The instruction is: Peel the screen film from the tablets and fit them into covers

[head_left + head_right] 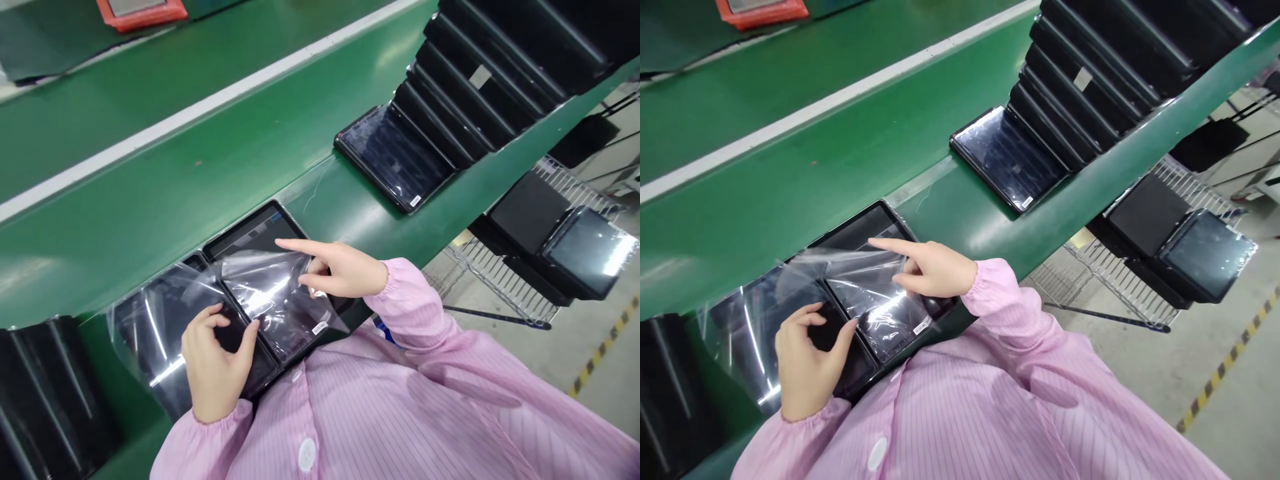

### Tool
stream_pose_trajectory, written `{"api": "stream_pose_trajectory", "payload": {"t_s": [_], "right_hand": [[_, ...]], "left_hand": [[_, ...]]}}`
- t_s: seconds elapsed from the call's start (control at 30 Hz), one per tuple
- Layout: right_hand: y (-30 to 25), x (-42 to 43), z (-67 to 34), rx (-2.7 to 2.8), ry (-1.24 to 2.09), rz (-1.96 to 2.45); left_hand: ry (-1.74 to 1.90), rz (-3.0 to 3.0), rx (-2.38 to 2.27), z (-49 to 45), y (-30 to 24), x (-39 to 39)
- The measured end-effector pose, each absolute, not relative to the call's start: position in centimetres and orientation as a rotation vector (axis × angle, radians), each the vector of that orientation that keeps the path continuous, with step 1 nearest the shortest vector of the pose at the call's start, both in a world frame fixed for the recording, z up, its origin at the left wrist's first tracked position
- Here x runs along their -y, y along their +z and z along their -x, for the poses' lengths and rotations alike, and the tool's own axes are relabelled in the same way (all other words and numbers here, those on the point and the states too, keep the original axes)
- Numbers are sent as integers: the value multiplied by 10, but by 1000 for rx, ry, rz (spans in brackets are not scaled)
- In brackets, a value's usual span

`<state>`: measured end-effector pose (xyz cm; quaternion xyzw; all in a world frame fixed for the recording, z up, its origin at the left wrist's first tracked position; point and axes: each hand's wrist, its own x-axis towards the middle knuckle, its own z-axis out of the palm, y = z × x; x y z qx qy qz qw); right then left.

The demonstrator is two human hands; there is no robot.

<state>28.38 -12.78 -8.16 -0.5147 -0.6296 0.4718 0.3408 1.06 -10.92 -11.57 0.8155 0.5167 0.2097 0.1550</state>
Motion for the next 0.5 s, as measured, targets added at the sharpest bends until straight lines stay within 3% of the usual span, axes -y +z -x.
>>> {"api": "stream_pose_trajectory", "payload": {"t_s": [0.2, 0.37, 0.5], "right_hand": [[-93, 106, -266, 1047, 1517, 1124], [-95, 100, -265, 720, 1548, 1124], [-98, 109, -281, 793, 1466, 1298]], "left_hand": [[277, -2562, -1350, -16, -109, 113], [245, -2492, -1369, -14, -111, 112], [228, -2470, -1354, -9, -112, 111]]}}
